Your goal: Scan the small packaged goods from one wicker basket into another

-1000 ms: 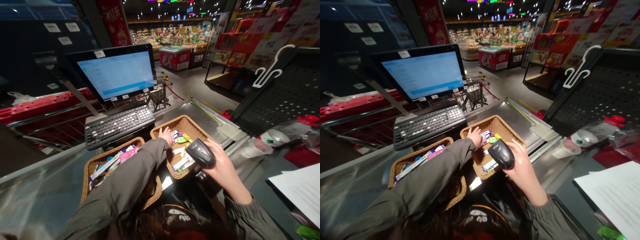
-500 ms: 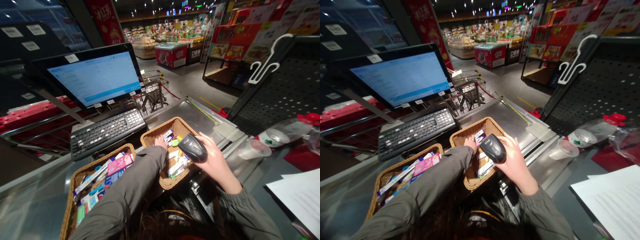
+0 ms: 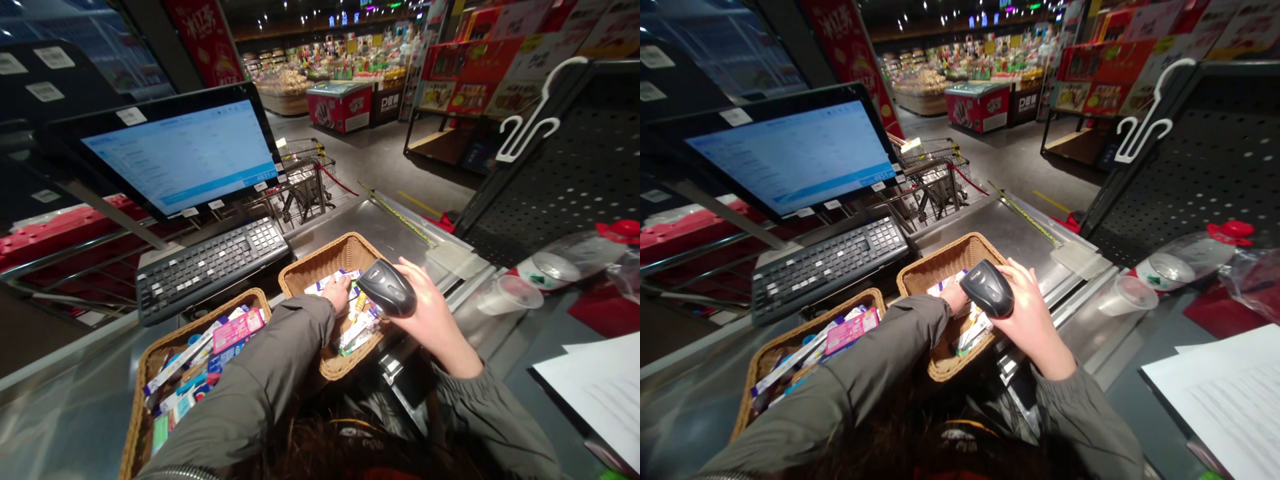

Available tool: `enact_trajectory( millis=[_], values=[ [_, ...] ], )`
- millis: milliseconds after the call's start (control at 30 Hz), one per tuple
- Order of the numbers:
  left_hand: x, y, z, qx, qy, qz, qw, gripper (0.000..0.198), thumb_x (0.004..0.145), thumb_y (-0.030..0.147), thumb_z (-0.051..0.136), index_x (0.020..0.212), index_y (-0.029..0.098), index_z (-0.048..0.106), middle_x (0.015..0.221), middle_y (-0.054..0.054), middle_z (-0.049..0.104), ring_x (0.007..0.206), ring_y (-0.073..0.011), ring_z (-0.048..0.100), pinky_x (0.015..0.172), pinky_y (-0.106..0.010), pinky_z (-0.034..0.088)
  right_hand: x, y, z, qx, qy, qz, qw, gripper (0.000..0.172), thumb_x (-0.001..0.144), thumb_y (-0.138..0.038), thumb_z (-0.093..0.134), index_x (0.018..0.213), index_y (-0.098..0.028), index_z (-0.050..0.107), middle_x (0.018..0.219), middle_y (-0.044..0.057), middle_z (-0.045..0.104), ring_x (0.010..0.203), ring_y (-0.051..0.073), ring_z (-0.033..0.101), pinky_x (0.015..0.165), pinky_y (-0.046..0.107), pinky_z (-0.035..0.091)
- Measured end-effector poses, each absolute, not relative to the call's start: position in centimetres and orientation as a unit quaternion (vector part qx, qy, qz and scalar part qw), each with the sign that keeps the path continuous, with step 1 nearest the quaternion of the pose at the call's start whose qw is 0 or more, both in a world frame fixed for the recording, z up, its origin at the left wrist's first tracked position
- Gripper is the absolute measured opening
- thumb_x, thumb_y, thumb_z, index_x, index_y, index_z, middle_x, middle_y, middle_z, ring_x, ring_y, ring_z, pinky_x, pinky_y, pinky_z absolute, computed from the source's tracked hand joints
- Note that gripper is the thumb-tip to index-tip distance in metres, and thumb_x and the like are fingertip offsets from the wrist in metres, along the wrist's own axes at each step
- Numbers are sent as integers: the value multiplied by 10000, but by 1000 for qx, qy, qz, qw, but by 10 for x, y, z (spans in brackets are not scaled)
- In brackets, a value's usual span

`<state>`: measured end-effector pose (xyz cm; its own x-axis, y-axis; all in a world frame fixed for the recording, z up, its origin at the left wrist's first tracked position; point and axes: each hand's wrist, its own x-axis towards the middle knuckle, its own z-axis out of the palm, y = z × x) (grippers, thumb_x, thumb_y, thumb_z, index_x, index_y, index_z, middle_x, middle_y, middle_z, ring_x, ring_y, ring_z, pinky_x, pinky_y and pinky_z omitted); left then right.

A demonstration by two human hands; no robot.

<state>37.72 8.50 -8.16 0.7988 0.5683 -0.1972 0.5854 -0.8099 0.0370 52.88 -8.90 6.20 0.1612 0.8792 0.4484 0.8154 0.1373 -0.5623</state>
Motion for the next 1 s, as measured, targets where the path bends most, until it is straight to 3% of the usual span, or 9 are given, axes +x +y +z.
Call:
enact_trajectory(
  millis=[233, 400, 533, 600, 733, 1000],
  values=[
    [379, 80, -83, 952, 286, -88, 69, 448, 868, 77, 471, 1264, 162, 661, 1522, -147, 472, 1454, -281, 365, 1212, -526, 229, 530, -99, 60, -663, -639, 24, 390, 422, 810, -368, 687, 1197, -219, 610, 1260, 139, 647, 1360, 376, 477, 1141, 672, 313],
    [387, 89, -64, 952, 287, -64, 82, 393, 862, 172, 563, 1240, 146, 667, 1458, -176, 532, 1426, -305, 404, 1200, -571, 236, 535, -106, 60, -669, -634, 15, 387, 374, 818, -345, 680, 1168, -227, 623, 1267, 141, 638, 1376, 369, 460, 1145, 662, 324],
    [391, 94, -17, 953, 296, -6, 69, 251, 878, 234, 550, 1024, 150, 735, 1469, -160, 509, 1468, -312, 328, 1207, -606, 190, 535, -109, 64, -666, -630, -17, 398, 413, 805, -357, 696, 1182, -212, 613, 1250, 156, 643, 1355, 380, 483, 1125, 654, 359],
    [384, 96, 15, 952, 298, 44, 57, 261, 898, 265, 527, 1036, 162, 722, 1493, -133, 481, 1489, -291, 286, 1223, -597, 150, 531, -110, 69, -666, -627, -32, 403, 438, 808, -361, 691, 1210, -214, 600, 1262, 157, 637, 1361, 383, 476, 1132, 653, 348],
    [345, 95, 81, 941, 291, 167, 34, 210, 907, 312, 553, 963, 200, 721, 1394, -99, 578, 1442, -302, 375, 1203, -664, 122, 512, -109, 82, -656, -641, -44, 397, 400, 827, -376, 672, 1192, -225, 613, 1279, 157, 621, 1389, 395, 437, 1155, 666, 299],
    [228, 59, 152, 913, 344, 203, -79, 132, 818, 221, 684, 691, 189, 699, 1423, -79, 578, 1467, -367, 322, 1166, -742, 47, 454, -104, 110, -581, -733, -62, 348, 298, 862, -307, 585, 1140, -215, 637, 1356, 173, 572, 1427, 405, 376, 1137, 742, 238]
  ],
)
